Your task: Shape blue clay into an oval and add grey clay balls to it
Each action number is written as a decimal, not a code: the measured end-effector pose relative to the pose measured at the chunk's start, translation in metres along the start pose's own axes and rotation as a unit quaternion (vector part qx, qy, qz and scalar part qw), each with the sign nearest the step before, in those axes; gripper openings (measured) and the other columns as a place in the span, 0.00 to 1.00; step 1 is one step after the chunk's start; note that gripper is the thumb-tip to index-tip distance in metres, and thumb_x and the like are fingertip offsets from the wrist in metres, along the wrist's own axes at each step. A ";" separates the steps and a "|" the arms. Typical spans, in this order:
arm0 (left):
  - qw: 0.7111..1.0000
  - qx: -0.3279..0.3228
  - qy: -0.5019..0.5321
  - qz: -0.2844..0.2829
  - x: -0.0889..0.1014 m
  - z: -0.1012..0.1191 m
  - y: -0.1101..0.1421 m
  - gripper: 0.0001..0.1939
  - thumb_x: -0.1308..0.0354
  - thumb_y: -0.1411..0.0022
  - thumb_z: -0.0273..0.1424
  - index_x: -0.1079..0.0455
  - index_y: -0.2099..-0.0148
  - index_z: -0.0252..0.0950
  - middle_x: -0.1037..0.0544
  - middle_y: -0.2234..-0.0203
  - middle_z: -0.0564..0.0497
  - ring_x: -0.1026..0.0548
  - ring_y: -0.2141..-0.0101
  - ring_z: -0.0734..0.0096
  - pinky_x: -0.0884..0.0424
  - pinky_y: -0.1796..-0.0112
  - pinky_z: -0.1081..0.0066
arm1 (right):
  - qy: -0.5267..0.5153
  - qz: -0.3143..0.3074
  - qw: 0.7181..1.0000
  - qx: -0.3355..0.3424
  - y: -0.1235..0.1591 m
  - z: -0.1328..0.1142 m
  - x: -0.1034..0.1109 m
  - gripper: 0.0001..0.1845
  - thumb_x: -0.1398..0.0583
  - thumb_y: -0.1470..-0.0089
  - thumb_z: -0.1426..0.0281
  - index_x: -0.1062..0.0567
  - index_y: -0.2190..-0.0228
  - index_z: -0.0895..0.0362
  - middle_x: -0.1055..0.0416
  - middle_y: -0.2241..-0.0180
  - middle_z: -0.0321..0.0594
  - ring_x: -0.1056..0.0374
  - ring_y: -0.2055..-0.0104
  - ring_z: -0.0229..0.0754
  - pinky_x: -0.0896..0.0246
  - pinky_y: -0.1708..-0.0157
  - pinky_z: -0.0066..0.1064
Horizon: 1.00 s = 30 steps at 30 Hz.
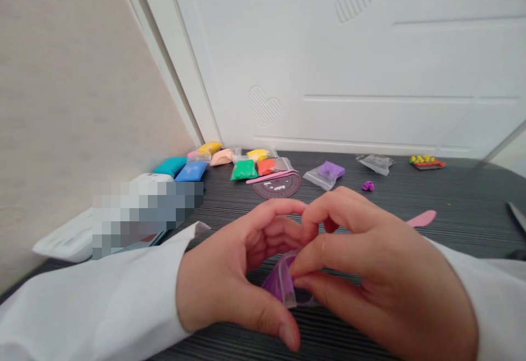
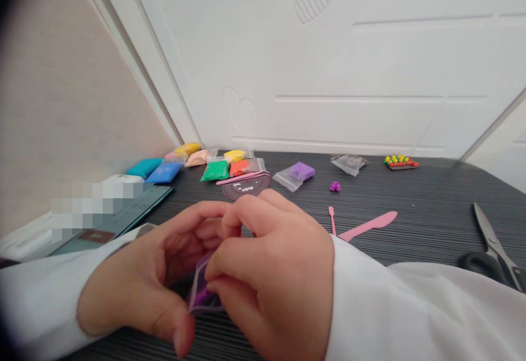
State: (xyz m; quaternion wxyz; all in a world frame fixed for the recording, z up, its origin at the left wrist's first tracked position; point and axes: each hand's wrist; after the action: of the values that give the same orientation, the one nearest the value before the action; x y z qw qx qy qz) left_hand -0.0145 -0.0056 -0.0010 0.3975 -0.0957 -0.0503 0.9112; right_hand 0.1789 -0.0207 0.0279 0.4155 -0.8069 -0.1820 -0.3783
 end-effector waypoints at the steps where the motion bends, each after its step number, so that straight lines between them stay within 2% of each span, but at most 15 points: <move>1: 1.000 0.001 0.016 0.001 -0.001 -0.001 0.000 0.45 0.31 0.64 0.14 0.43 0.46 0.46 0.29 0.52 0.52 0.31 0.49 0.68 0.39 0.47 0.68 | 0.018 0.001 1.000 -0.006 0.000 -0.001 -0.001 0.09 0.42 0.50 0.74 0.23 0.75 0.52 0.35 0.68 0.34 0.41 0.66 0.35 0.46 0.69 0.29; 7: 0.998 0.027 0.047 -0.018 -0.003 -0.003 -0.006 0.37 0.33 0.61 0.13 0.41 0.50 0.42 0.27 0.56 0.51 0.30 0.51 0.64 0.36 0.49 0.63 | 0.083 -0.014 0.996 0.023 0.001 0.002 -0.009 0.12 0.45 0.49 0.74 0.24 0.78 0.52 0.32 0.67 0.34 0.43 0.65 0.39 0.50 0.71 0.34; 10: 0.999 0.032 0.033 -0.020 -0.002 -0.001 -0.007 0.34 0.33 0.60 0.16 0.40 0.52 0.41 0.27 0.56 0.50 0.29 0.52 0.64 0.35 0.50 0.64 | 0.080 -0.042 0.995 0.053 0.000 0.005 -0.005 0.11 0.45 0.49 0.74 0.23 0.74 0.52 0.31 0.65 0.35 0.43 0.66 0.40 0.49 0.71 0.35; 15: 1.000 0.014 0.008 0.016 -0.001 0.005 -0.004 0.35 0.31 0.61 0.17 0.40 0.51 0.41 0.26 0.59 0.52 0.27 0.56 0.68 0.33 0.54 0.70 | -0.008 -0.062 0.994 0.091 -0.001 0.011 0.010 0.18 0.48 0.54 0.79 0.23 0.65 0.54 0.33 0.55 0.35 0.40 0.59 0.39 0.43 0.59 0.33; 19: 1.000 0.013 0.003 0.015 0.001 0.005 -0.002 0.38 0.29 0.61 0.22 0.41 0.49 0.43 0.26 0.57 0.51 0.27 0.54 0.65 0.32 0.54 0.69 | 0.014 -0.086 0.992 0.095 -0.001 0.013 0.007 0.20 0.43 0.60 0.77 0.25 0.62 0.52 0.34 0.54 0.33 0.40 0.58 0.40 0.43 0.60 0.35; 23: 0.999 0.025 0.034 -0.014 0.003 0.001 -0.001 0.37 0.30 0.59 0.22 0.42 0.48 0.44 0.27 0.54 0.50 0.30 0.50 0.63 0.34 0.51 0.68 | 0.027 -0.059 0.993 0.101 0.001 0.015 -0.004 0.10 0.41 0.51 0.76 0.25 0.66 0.52 0.32 0.58 0.30 0.41 0.61 0.37 0.45 0.64 0.31; 26: 0.999 0.015 0.032 -0.036 0.003 0.000 -0.001 0.40 0.30 0.60 0.20 0.43 0.47 0.46 0.29 0.51 0.51 0.33 0.47 0.65 0.36 0.49 0.70 | -0.001 -0.046 0.994 0.095 0.002 0.016 -0.006 0.09 0.43 0.48 0.77 0.25 0.70 0.53 0.31 0.62 0.30 0.41 0.63 0.35 0.45 0.65 0.28; 28: 1.000 0.007 0.010 -0.026 0.003 0.001 -0.001 0.42 0.29 0.61 0.21 0.44 0.46 0.47 0.30 0.50 0.50 0.33 0.47 0.64 0.37 0.47 0.67 | -0.012 -0.049 0.995 0.087 0.001 0.017 -0.003 0.09 0.44 0.47 0.76 0.24 0.71 0.53 0.31 0.63 0.32 0.40 0.63 0.35 0.44 0.64 0.28; 30: 1.000 -0.006 -0.027 0.014 0.003 0.005 -0.001 0.39 0.29 0.60 0.24 0.41 0.47 0.45 0.30 0.50 0.49 0.32 0.49 0.63 0.37 0.47 0.64 | -0.013 -0.042 0.996 0.080 -0.001 0.018 0.002 0.10 0.45 0.45 0.75 0.24 0.69 0.54 0.31 0.62 0.34 0.39 0.61 0.35 0.42 0.62 0.27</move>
State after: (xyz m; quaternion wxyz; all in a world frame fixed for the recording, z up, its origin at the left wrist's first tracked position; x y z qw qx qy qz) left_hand -0.0167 -0.0028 0.0039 0.3823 -0.0739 -0.0651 0.9188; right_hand 0.1884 -0.0055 0.0235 0.4600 -0.7677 -0.2507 -0.3691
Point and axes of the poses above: each hand's wrist, its own y-axis away from the middle knuckle, its own x-axis out of the back of the hand, z = x × y
